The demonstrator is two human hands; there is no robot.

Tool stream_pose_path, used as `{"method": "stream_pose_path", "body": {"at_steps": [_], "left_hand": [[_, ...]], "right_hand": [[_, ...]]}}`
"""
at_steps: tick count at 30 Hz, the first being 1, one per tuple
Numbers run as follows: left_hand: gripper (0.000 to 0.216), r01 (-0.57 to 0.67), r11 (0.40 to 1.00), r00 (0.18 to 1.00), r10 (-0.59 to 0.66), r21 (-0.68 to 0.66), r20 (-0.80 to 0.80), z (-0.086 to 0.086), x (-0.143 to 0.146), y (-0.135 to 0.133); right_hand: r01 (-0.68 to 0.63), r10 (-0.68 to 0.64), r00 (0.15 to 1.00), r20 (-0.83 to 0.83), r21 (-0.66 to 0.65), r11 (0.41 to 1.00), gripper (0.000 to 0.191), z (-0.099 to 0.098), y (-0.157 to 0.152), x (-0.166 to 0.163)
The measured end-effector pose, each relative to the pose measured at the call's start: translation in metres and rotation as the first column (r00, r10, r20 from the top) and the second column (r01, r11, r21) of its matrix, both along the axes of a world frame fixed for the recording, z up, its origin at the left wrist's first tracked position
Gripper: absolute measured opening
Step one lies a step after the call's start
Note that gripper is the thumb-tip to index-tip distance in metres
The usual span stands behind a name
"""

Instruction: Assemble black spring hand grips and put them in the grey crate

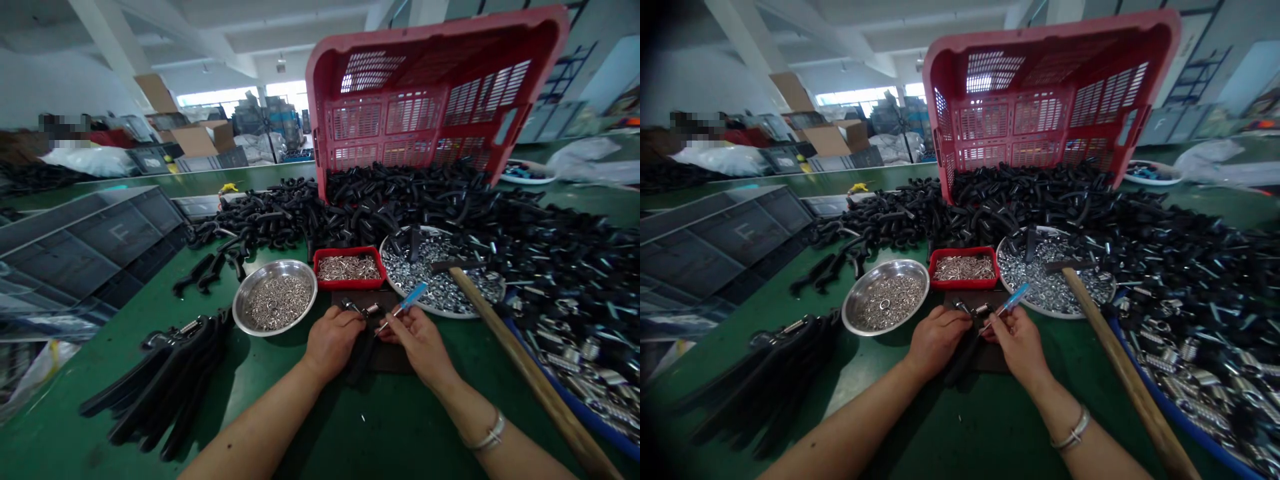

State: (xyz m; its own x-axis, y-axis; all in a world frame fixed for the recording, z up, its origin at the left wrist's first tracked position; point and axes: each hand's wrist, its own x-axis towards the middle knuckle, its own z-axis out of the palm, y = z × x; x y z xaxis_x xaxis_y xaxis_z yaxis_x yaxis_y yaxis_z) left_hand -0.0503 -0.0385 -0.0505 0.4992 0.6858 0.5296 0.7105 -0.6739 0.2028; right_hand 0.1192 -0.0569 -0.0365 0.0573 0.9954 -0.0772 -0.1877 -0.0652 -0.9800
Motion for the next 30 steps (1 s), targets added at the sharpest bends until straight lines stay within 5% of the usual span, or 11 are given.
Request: {"method": "stream_pose_path", "body": {"at_steps": [8, 13, 19, 25, 30], "left_hand": [[0.021, -0.147, 0.965, 0.970, 0.184, -0.216, 0.161, 0.007, 0.004, -0.003], [0.013, -0.186, 0.908, 0.968, 0.234, -0.377, 0.086, 0.023, 0.009, 0.000], [0.012, -0.260, 0.847, 0.964, 0.197, -0.463, -0.181, 0.044, 0.013, 0.015], [0.011, -0.063, 0.907, 0.984, -0.012, -0.417, -0.175, 0.042, 0.011, 0.025], [0.010, 0.100, 0.899, 0.974, -0.175, -0.427, -0.141, 0.038, 0.006, 0.037]], "right_hand": [[-0.020, 0.020, 1.000, 0.003, 0.018, 1.000, 0.036, -0.001, 0.001, 0.000], [-0.030, 0.029, 0.999, 0.025, 0.032, 0.999, 0.035, -0.002, 0.002, 0.001], [-0.032, 0.029, 0.997, 0.075, 0.048, 0.998, 0.034, -0.003, 0.004, 0.000], [0.001, -0.019, 0.985, 0.174, 0.105, 0.994, 0.031, -0.005, 0.001, -0.003], [0.039, -0.078, 0.960, 0.268, 0.145, 0.989, 0.030, -0.004, 0.001, -0.008]]}}
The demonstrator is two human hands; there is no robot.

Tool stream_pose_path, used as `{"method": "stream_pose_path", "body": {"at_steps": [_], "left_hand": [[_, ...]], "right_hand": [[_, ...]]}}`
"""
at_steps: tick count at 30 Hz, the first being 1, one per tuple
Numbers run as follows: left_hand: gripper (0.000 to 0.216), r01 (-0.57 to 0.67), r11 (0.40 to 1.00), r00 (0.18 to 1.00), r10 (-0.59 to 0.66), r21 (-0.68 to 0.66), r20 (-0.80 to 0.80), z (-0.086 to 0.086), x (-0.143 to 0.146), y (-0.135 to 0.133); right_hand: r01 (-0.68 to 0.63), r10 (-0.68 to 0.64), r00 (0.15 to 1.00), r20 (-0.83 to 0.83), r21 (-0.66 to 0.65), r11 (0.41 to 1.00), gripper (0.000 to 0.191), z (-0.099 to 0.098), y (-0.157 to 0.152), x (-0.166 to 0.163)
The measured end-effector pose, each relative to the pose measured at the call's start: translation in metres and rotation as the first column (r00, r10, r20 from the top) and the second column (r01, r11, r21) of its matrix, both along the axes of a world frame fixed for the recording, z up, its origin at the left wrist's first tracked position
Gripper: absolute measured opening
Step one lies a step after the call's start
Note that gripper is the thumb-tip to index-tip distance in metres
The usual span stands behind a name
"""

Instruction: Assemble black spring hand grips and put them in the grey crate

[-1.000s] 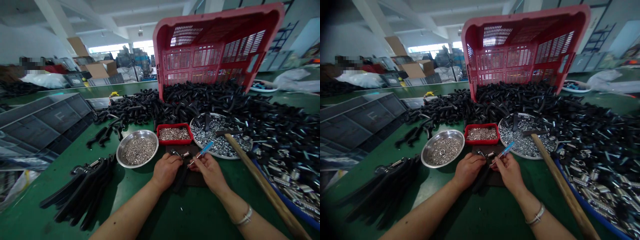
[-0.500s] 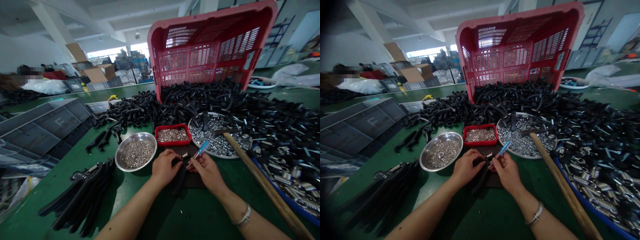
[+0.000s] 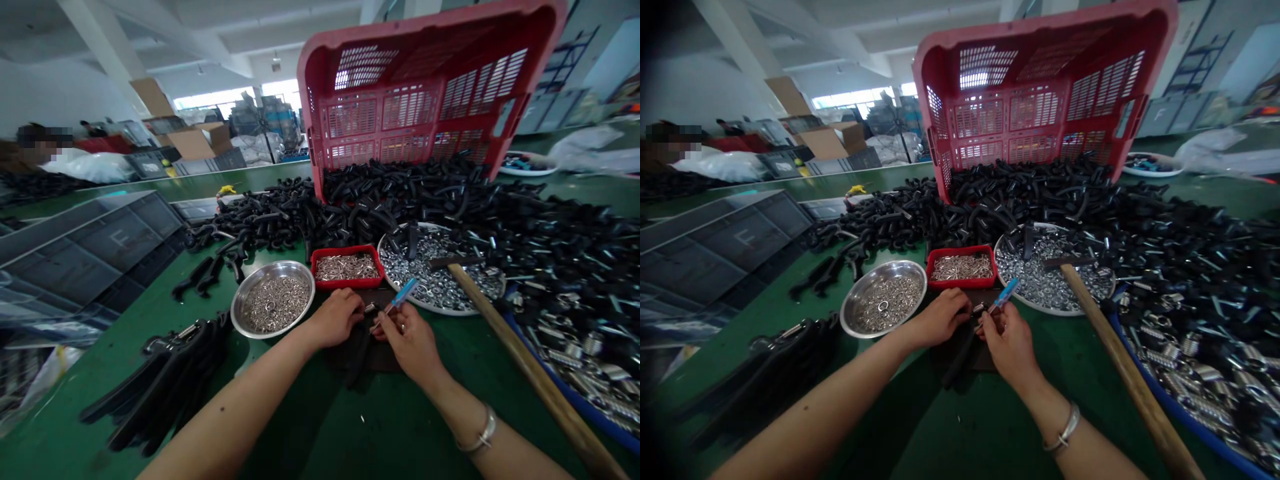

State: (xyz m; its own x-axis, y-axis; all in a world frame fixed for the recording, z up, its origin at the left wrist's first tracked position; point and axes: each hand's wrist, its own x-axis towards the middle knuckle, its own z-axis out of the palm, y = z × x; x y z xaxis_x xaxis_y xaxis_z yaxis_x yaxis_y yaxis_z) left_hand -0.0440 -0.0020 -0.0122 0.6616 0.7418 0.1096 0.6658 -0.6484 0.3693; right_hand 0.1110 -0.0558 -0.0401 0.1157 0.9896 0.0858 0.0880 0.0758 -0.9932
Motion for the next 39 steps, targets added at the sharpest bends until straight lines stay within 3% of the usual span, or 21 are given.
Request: {"method": "stream_pose_path", "body": {"at_steps": [5, 16, 19, 22, 26, 30, 34, 39], "left_hand": [[0.009, 0.171, 0.984, 0.985, -0.171, -0.042, -0.012, 0.004, -0.004, 0.013], [0.014, 0.329, 0.944, 0.944, -0.329, 0.029, 0.014, 0.015, -0.014, 0.013], [0.024, 0.255, 0.963, 0.967, -0.252, 0.089, -0.039, 0.017, -0.020, -0.005], [0.027, 0.058, 0.978, 0.992, -0.033, 0.202, -0.125, 0.011, -0.021, -0.031], [0.026, -0.131, 0.928, 0.970, 0.192, 0.350, -0.146, -0.011, -0.018, -0.053], [0.029, -0.142, 0.904, 0.981, 0.182, 0.403, -0.064, -0.028, -0.020, -0.052], [0.027, -0.177, 0.910, 0.984, 0.166, 0.375, 0.062, -0.033, -0.023, -0.049], [0.026, -0.217, 0.915, 0.972, 0.172, 0.341, 0.159, -0.035, -0.024, -0.049]], "right_hand": [[0.018, -0.018, 1.000, -0.018, -0.029, 0.999, 0.033, 0.002, 0.002, -0.002], [0.026, -0.026, 1.000, -0.008, -0.027, 0.999, 0.031, 0.000, 0.001, -0.001], [0.012, -0.013, 1.000, -0.016, -0.027, 1.000, 0.030, 0.001, 0.002, -0.001], [0.009, -0.009, 1.000, -0.001, -0.019, 1.000, 0.031, 0.002, 0.001, -0.002], [0.003, -0.005, 0.999, 0.041, 0.032, 0.999, 0.028, 0.002, -0.001, -0.002], [0.026, -0.049, 0.987, 0.154, 0.147, 0.989, 0.024, 0.003, 0.003, -0.003], [-0.057, 0.028, 0.981, 0.191, 0.147, 0.988, 0.021, 0.005, 0.010, -0.008], [-0.046, 0.012, 0.974, 0.225, 0.148, 0.988, 0.020, 0.004, 0.012, -0.010]]}}
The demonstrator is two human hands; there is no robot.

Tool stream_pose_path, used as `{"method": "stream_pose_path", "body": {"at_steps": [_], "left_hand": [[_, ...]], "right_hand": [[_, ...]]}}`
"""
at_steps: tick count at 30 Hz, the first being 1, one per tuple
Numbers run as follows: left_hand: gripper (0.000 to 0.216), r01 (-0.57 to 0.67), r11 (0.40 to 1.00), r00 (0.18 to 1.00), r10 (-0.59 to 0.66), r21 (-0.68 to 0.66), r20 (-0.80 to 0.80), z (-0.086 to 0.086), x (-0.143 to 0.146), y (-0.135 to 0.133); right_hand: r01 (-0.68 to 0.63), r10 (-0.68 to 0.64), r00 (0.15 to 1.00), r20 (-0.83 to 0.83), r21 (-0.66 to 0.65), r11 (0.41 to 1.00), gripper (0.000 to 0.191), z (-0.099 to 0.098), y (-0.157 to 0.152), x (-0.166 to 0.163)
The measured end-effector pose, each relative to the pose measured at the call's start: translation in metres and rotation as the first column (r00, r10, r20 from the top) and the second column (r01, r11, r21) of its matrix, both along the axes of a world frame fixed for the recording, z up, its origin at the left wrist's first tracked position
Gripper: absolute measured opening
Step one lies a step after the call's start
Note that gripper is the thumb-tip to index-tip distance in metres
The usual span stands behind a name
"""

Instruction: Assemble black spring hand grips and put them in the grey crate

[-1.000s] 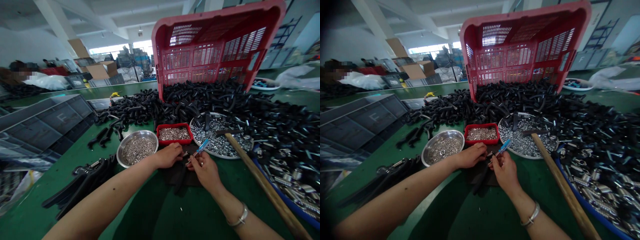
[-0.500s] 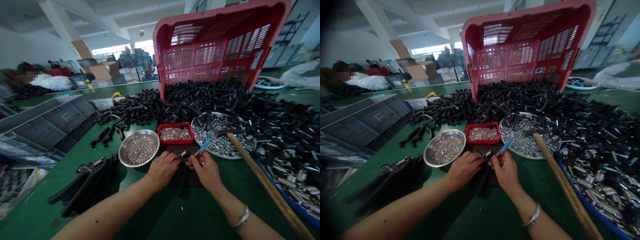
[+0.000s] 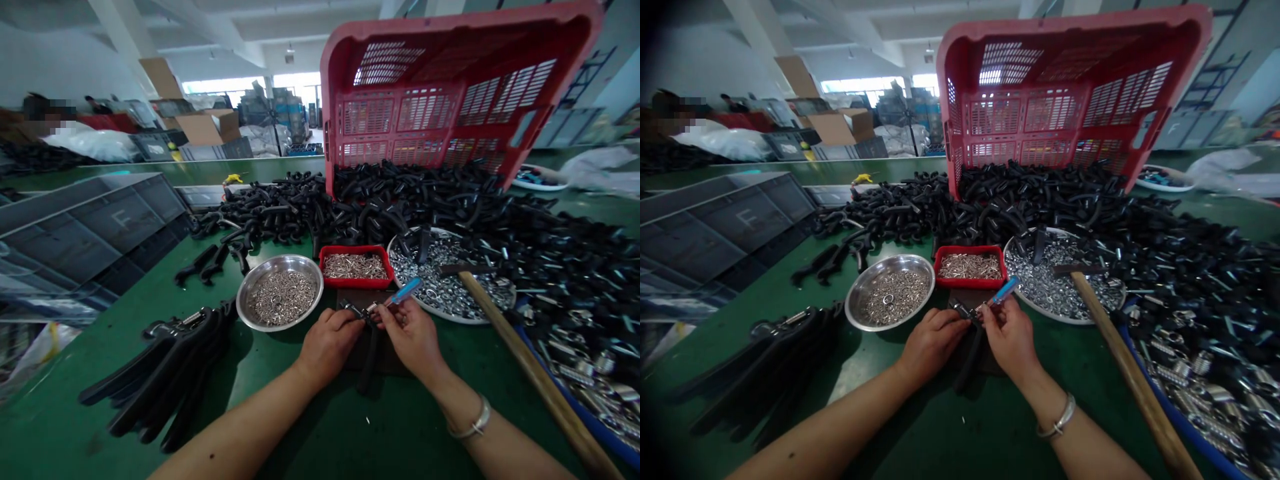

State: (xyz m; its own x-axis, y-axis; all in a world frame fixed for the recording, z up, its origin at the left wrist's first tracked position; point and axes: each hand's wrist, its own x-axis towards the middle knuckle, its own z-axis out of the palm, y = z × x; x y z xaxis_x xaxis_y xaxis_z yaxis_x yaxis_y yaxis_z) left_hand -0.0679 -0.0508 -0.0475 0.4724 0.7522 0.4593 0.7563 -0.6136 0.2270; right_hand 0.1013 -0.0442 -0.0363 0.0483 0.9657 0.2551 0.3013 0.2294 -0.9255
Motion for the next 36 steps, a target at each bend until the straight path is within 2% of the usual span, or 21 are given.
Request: {"method": "stream_pose_path", "body": {"at_steps": [2, 4, 8, 10, 12, 14, 16, 17, 18, 19, 21, 23, 25, 27, 29, 30, 32, 34, 36], "left_hand": [[0.026, 0.001, 1.000, 1.000, -0.001, -0.016, 0.018, 0.000, 0.000, 0.000], [0.027, -0.001, 0.999, 1.000, 0.002, -0.038, 0.024, 0.000, -0.001, 0.000], [0.027, 0.004, 0.999, 1.000, -0.003, -0.055, 0.022, 0.000, -0.001, 0.000], [0.027, 0.018, 0.998, 0.999, -0.016, -0.052, 0.035, 0.000, -0.001, 0.000], [0.027, 0.032, 0.998, 0.998, -0.029, -0.054, 0.058, -0.001, -0.002, 0.001], [0.027, 0.042, 0.997, 0.997, -0.038, -0.059, 0.073, 0.000, -0.003, 0.003], [0.026, 0.057, 0.996, 0.996, -0.052, -0.067, 0.068, 0.001, -0.004, 0.007], [0.026, 0.065, 0.995, 0.996, -0.061, -0.072, 0.059, 0.002, -0.003, 0.010], [0.025, 0.071, 0.994, 0.997, -0.067, -0.078, 0.049, 0.004, -0.002, 0.013], [0.025, 0.073, 0.994, 0.997, -0.070, -0.084, 0.036, 0.006, -0.001, 0.015], [0.024, 0.069, 0.993, 0.998, -0.069, -0.096, 0.008, 0.013, 0.002, 0.019], [0.024, 0.059, 0.993, 0.998, -0.059, -0.098, -0.002, 0.024, 0.001, 0.021], [0.026, -0.025, 0.996, 1.000, 0.026, -0.083, 0.011, 0.038, -0.008, 0.022], [0.030, -0.246, 0.965, 0.969, 0.247, -0.091, -0.003, 0.051, -0.025, 0.026], [0.028, -0.505, 0.845, 0.863, 0.489, -0.173, -0.131, 0.059, -0.046, 0.032], [0.026, -0.583, 0.776, 0.811, 0.540, -0.242, -0.224, 0.061, -0.056, 0.036], [0.026, -0.637, 0.683, 0.768, 0.530, -0.356, -0.358, 0.059, -0.070, 0.044], [0.025, -0.620, 0.667, 0.782, 0.487, -0.412, -0.389, 0.053, -0.076, 0.049], [0.020, -0.606, 0.679, 0.794, 0.480, -0.414, -0.374, 0.048, -0.075, 0.051]], "right_hand": [[0.012, -0.014, 0.998, 0.065, 0.026, 1.000, 0.020, -0.001, -0.002, 0.000], [0.024, -0.039, 0.979, 0.199, 0.076, 0.997, 0.018, -0.001, -0.003, -0.002], [-0.007, -0.086, 0.855, 0.511, 0.177, 0.984, 0.018, 0.008, -0.004, -0.010], [-0.072, -0.042, 0.835, 0.549, 0.183, 0.980, 0.016, 0.015, -0.004, -0.013], [-0.153, 0.078, 0.889, 0.452, 0.132, 0.979, 0.014, 0.023, -0.003, -0.012], [-0.173, 0.162, 0.971, 0.176, 0.049, 0.984, 0.016, 0.030, 0.000, -0.008], [-0.105, 0.102, 0.986, -0.135, -0.010, 0.994, 0.022, 0.036, 0.009, 0.000], [-0.053, 0.048, 0.973, -0.225, -0.019, 0.998, 0.025, 0.038, 0.016, 0.004], [-0.011, 0.008, 0.969, -0.248, -0.011, 1.000, 0.027, 0.040, 0.025, 0.007], [0.016, -0.014, 0.979, -0.201, 0.010, 1.000, 0.028, 0.041, 0.036, 0.010], [0.049, -0.055, 0.994, 0.096, 0.067, 0.997, 0.028, 0.042, 0.061, 0.013], [0.078, -0.121, 0.893, 0.433, 0.114, 0.990, 0.029, 0.041, 0.088, 0.011], [0.119, -0.177, 0.768, 0.615, 0.134, 0.984, 0.028, 0.039, 0.112, 0.009], [0.135, -0.170, 0.706, 0.687, 0.105, 0.985, 0.022, 0.038, 0.130, 0.006], [0.125, -0.128, 0.638, 0.759, 0.062, 0.990, 0.016, 0.040, 0.139, 0.003], [0.115, -0.103, 0.604, 0.790, 0.042, 0.992, 0.015, 0.043, 0.140, 0.001], [0.093, -0.073, 0.542, 0.838, 0.026, 0.995, 0.017, 0.051, 0.135, -0.009], [0.027, -0.049, 0.498, 0.866, 0.041, 0.999, 0.023, 0.061, 0.126, -0.027], [-0.118, 0.012, 0.472, 0.881, 0.049, 0.992, 0.026, 0.070, 0.114, -0.053]]}}
